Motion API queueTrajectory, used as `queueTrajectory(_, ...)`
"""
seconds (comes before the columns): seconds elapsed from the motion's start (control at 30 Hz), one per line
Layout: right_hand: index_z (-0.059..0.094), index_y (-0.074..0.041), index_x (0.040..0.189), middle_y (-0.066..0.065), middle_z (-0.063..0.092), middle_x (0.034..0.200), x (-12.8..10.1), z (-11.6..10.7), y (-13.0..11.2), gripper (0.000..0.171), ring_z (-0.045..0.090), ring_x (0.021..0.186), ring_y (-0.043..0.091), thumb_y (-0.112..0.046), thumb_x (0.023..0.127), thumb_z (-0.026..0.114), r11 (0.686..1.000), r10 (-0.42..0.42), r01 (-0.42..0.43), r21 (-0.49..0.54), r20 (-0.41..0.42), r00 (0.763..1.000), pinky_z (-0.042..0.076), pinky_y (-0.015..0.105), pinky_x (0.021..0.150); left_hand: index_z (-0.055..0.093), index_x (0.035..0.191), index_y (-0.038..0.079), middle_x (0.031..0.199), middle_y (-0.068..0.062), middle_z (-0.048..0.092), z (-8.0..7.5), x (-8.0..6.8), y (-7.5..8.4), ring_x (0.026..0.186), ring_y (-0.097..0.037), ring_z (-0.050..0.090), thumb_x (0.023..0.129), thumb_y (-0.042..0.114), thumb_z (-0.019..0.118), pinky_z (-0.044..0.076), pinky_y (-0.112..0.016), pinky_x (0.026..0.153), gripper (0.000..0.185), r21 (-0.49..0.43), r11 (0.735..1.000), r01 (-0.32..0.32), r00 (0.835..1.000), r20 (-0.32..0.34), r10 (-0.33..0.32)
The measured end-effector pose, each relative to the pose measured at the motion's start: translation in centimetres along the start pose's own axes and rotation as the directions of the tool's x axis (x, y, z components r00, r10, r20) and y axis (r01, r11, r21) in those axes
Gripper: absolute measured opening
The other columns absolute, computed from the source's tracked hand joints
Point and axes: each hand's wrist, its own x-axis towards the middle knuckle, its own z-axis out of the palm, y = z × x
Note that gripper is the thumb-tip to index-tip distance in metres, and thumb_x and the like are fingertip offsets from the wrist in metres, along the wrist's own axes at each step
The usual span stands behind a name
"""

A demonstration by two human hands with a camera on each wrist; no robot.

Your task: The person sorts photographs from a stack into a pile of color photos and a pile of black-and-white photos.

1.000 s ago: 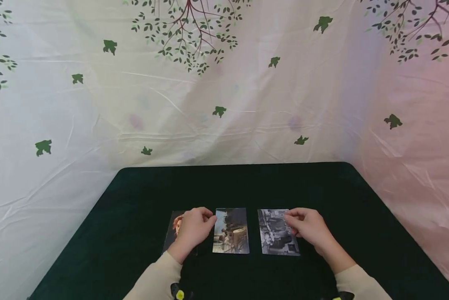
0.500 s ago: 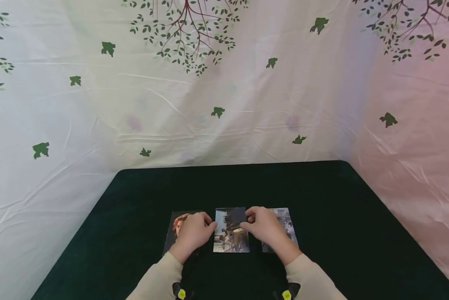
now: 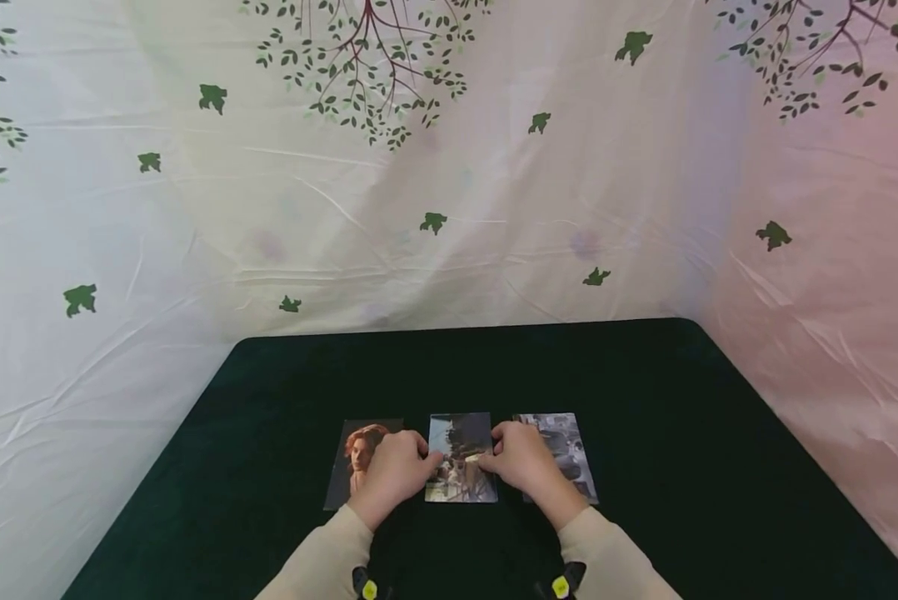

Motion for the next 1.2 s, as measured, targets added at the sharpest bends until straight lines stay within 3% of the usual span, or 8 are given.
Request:
queueTrajectory(0.2,0.062,0.003,0.117,0.003,0.057,0.078,-0.06,0.43,-0.17,0.047,0.053,0.063,0.015,-0.017,0.079,0.079,1.0,-0.025,0.025,-0.014,-0.002,1.0,0.045,0.03,0.054,0.052,0.052,0.013,0.046,0.0,0.044,0.23,-0.44,0.27,0.037,-0.012,0.044,0.087,0.028,0.069,0.031,-0.024,0.036,0.041,-0.028,1.0,0.002,1.0,0.004,-0.002)
queueTrajectory(0.4,0.061,0.003,0.12,0.002,0.057,0.078,-0.06,0.45,-0.56,0.048,0.054,0.064,0.015,-0.017,0.08,0.078,1.0,-0.012,0.012,-0.017,-0.003,1.0,0.045,0.03,0.055,0.061,0.07,0.008,0.055,-0.001,0.051,0.18,-0.29,0.38,0.043,-0.014,0.049,0.083,0.031,0.074,0.037,-0.026,0.039,0.03,-0.069,0.997,0.042,0.999,0.028,-0.04)
queueTrajectory(0.53,0.059,0.003,0.121,0.003,0.056,0.08,-0.21,0.58,-0.66,0.049,0.054,0.064,0.015,-0.016,0.08,0.078,1.0,-0.003,0.003,-0.015,0.007,1.0,0.046,0.03,0.055,0.064,0.087,0.004,0.062,-0.002,0.053,0.0,-0.49,0.41,0.049,-0.015,0.052,0.079,0.034,0.078,0.04,-0.028,0.043,0.034,-0.075,0.995,0.068,0.996,0.058,-0.064)
queueTrajectory(1.2,0.06,0.003,0.12,0.003,0.056,0.078,-0.17,0.65,-0.94,0.049,0.053,0.061,0.016,-0.018,0.08,0.078,1.0,0.006,-0.006,-0.011,0.003,1.0,0.045,0.03,0.052,0.063,0.092,-0.001,0.063,-0.003,0.052,-0.08,-0.52,0.54,0.05,-0.016,0.051,0.078,0.032,0.08,0.039,-0.029,0.043,0.039,-0.04,0.996,0.08,0.995,0.058,-0.078)
